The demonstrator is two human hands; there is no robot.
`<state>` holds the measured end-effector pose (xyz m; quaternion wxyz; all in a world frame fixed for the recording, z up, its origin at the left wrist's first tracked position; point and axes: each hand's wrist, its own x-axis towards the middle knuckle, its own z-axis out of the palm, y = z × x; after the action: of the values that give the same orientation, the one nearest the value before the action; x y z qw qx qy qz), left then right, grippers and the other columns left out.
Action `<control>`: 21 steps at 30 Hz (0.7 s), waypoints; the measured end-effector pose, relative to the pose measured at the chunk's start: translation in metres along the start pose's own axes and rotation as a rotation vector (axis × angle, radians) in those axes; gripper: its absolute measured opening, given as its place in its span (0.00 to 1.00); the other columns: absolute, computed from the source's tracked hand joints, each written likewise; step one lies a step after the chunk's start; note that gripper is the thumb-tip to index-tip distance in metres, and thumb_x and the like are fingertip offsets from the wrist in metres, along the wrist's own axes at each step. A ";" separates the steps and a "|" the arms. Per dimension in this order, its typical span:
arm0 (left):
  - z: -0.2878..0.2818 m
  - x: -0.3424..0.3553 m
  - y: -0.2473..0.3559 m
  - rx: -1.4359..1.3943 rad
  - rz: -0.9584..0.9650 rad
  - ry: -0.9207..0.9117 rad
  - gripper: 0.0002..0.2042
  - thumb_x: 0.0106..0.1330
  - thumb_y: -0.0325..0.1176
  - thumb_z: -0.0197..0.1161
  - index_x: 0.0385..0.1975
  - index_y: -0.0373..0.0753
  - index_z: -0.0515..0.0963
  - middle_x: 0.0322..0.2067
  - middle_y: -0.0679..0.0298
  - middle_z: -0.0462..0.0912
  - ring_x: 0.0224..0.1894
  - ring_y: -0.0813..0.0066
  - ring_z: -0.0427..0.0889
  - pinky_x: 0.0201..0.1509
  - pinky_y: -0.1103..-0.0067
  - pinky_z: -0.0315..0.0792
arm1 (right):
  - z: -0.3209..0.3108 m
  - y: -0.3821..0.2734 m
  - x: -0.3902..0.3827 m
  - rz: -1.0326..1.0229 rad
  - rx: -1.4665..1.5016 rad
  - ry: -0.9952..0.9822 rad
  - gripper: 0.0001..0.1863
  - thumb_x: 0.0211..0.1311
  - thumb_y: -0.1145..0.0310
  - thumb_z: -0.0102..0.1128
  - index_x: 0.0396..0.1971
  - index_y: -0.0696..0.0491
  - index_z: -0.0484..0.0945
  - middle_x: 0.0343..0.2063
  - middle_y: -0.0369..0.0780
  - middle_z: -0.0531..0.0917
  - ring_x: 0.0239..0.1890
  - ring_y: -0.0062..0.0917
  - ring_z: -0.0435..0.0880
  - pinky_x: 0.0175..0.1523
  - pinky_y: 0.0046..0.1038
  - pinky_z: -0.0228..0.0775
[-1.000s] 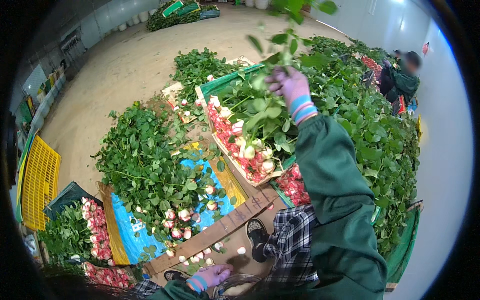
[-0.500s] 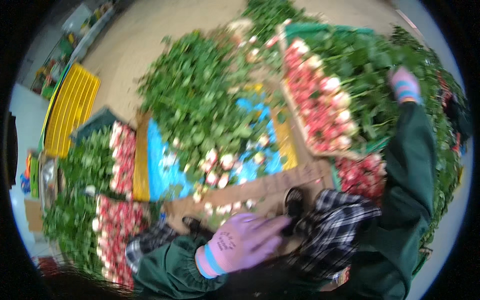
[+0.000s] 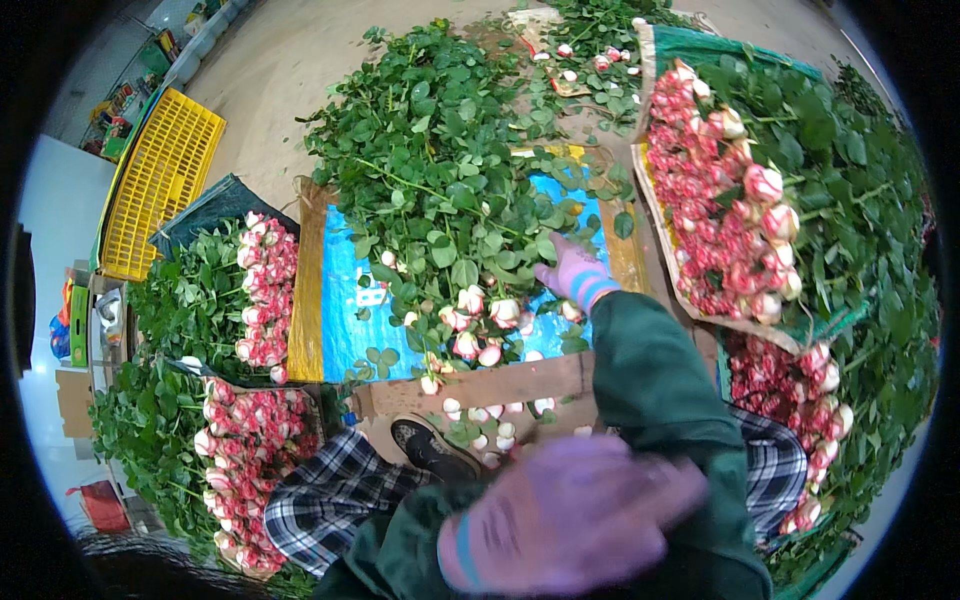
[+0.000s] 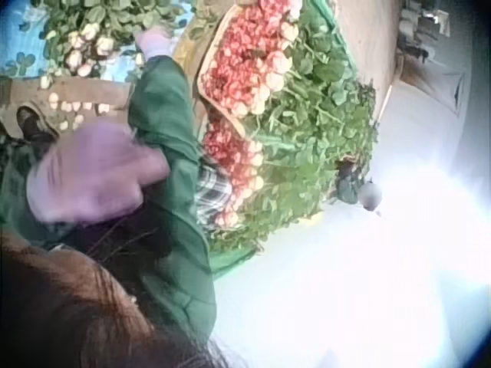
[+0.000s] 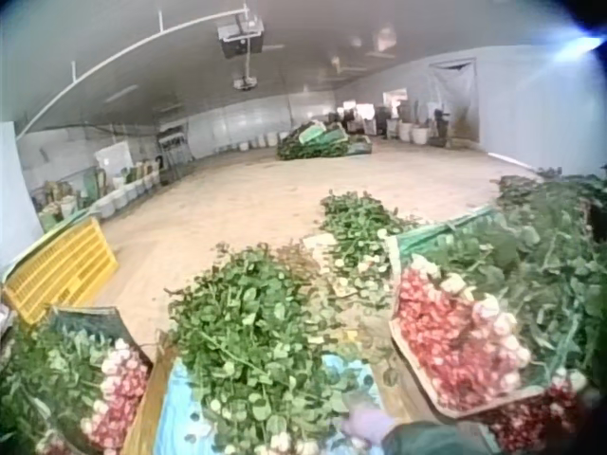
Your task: The person sits on the floor and repeatedly picks up pink roses, removes leaves from the stems by hand, and places the trimmed roses into a nearby crate. The process is continuous and repetitive throughout the clip.
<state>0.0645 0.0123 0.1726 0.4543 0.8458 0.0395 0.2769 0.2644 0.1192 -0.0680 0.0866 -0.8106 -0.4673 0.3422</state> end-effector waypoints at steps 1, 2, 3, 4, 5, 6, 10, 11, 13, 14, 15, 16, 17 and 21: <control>0.001 -0.018 -0.040 -0.102 -0.175 0.164 0.13 0.61 0.34 0.59 0.45 0.39 0.77 0.40 0.58 0.80 0.36 0.64 0.79 0.44 0.72 0.75 | 0.019 0.006 0.017 0.000 0.030 0.044 0.41 0.56 0.52 0.61 0.67 0.51 0.55 0.61 0.50 0.68 0.62 0.44 0.68 0.65 0.37 0.61; 0.002 -0.038 -0.084 -0.231 -0.335 0.354 0.12 0.65 0.34 0.57 0.42 0.34 0.77 0.43 0.57 0.81 0.39 0.63 0.80 0.42 0.71 0.75 | 0.038 0.014 0.034 0.002 0.047 0.065 0.43 0.56 0.52 0.61 0.69 0.48 0.52 0.63 0.48 0.67 0.63 0.43 0.67 0.65 0.37 0.60; -0.001 -0.063 -0.124 -0.114 -0.715 0.503 0.15 0.65 0.36 0.57 0.46 0.33 0.75 0.47 0.53 0.79 0.45 0.59 0.79 0.49 0.70 0.72 | 0.049 0.014 0.045 0.078 0.028 0.018 0.45 0.55 0.51 0.62 0.70 0.44 0.49 0.62 0.47 0.68 0.63 0.41 0.67 0.65 0.38 0.60; -0.004 -0.088 -0.163 -0.070 -1.094 0.635 0.18 0.65 0.37 0.57 0.51 0.33 0.72 0.51 0.48 0.77 0.52 0.55 0.77 0.56 0.68 0.70 | 0.056 0.011 0.052 0.134 0.030 -0.039 0.46 0.54 0.50 0.62 0.70 0.42 0.48 0.62 0.47 0.68 0.63 0.41 0.68 0.64 0.39 0.61; 0.000 -0.144 -0.215 0.234 -1.067 0.782 0.24 0.64 0.39 0.58 0.56 0.30 0.69 0.53 0.45 0.74 0.56 0.51 0.73 0.60 0.67 0.67 | 0.060 -0.005 0.055 0.158 0.030 -0.100 0.47 0.54 0.49 0.63 0.70 0.41 0.46 0.62 0.47 0.69 0.62 0.41 0.69 0.64 0.40 0.61; 0.004 -0.174 -0.247 0.461 -1.169 0.750 0.27 0.62 0.41 0.60 0.57 0.30 0.68 0.53 0.43 0.74 0.56 0.49 0.73 0.60 0.66 0.67 | 0.067 0.000 0.064 0.178 0.004 -0.114 0.50 0.52 0.48 0.63 0.71 0.43 0.45 0.60 0.48 0.71 0.60 0.43 0.72 0.62 0.40 0.63; 0.026 -0.243 -0.310 0.766 -1.522 0.549 0.31 0.55 0.43 0.65 0.55 0.30 0.68 0.51 0.43 0.74 0.54 0.44 0.72 0.57 0.63 0.68 | 0.069 0.011 0.078 0.062 0.051 -0.152 0.42 0.52 0.48 0.63 0.66 0.48 0.60 0.56 0.48 0.75 0.58 0.40 0.74 0.62 0.36 0.65; 0.025 -0.247 -0.316 0.715 -1.538 0.530 0.29 0.55 0.43 0.65 0.53 0.31 0.70 0.50 0.43 0.75 0.53 0.45 0.73 0.56 0.63 0.69 | 0.066 0.008 0.078 0.099 -0.027 -0.157 0.40 0.53 0.46 0.62 0.65 0.47 0.63 0.56 0.46 0.76 0.57 0.39 0.75 0.62 0.35 0.65; 0.021 -0.245 -0.317 0.603 -1.563 0.482 0.25 0.55 0.44 0.64 0.49 0.33 0.73 0.48 0.45 0.77 0.50 0.47 0.75 0.53 0.63 0.70 | 0.042 -0.004 0.073 0.174 -0.089 -0.184 0.37 0.54 0.45 0.61 0.62 0.47 0.68 0.55 0.45 0.77 0.58 0.37 0.75 0.62 0.34 0.65; 0.015 -0.240 -0.320 0.617 -1.590 0.451 0.19 0.57 0.43 0.63 0.42 0.36 0.77 0.44 0.49 0.80 0.45 0.50 0.79 0.49 0.63 0.72 | 0.035 0.002 0.075 0.163 -0.099 -0.165 0.34 0.55 0.45 0.60 0.59 0.47 0.71 0.53 0.44 0.78 0.54 0.36 0.77 0.59 0.34 0.67; 0.007 -0.240 -0.324 0.601 -1.583 0.401 0.18 0.58 0.43 0.62 0.41 0.36 0.78 0.42 0.49 0.81 0.44 0.50 0.79 0.48 0.63 0.72 | 0.025 0.005 0.076 0.144 -0.108 -0.144 0.31 0.56 0.46 0.60 0.57 0.46 0.74 0.51 0.42 0.80 0.51 0.35 0.80 0.57 0.34 0.69; -0.001 -0.250 -0.327 0.590 -1.595 0.363 0.16 0.59 0.43 0.61 0.40 0.37 0.78 0.40 0.50 0.82 0.42 0.51 0.80 0.47 0.63 0.73 | 0.005 -0.017 0.066 0.123 0.060 -0.240 0.23 0.59 0.53 0.61 0.52 0.50 0.77 0.41 0.38 0.84 0.37 0.28 0.84 0.44 0.29 0.75; -0.006 -0.255 -0.328 0.573 -1.600 0.321 0.15 0.60 0.42 0.60 0.39 0.37 0.79 0.38 0.51 0.83 0.41 0.51 0.81 0.46 0.63 0.73 | -0.008 -0.030 0.050 0.043 0.265 -0.289 0.21 0.60 0.56 0.61 0.50 0.51 0.78 0.38 0.37 0.84 0.33 0.24 0.82 0.40 0.26 0.74; -0.025 -0.223 -0.310 0.519 -1.500 0.444 0.14 0.63 0.41 0.57 0.40 0.37 0.78 0.37 0.50 0.83 0.39 0.50 0.81 0.44 0.63 0.73 | -0.078 -0.090 -0.039 -0.180 0.899 -0.372 0.12 0.61 0.66 0.62 0.41 0.56 0.80 0.23 0.31 0.82 0.19 0.10 0.73 0.23 0.15 0.62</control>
<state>-0.0788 0.1408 -0.1579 0.2900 0.5983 0.7457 0.0427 0.2386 0.1509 0.0508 0.3721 -0.5748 -0.3490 0.6399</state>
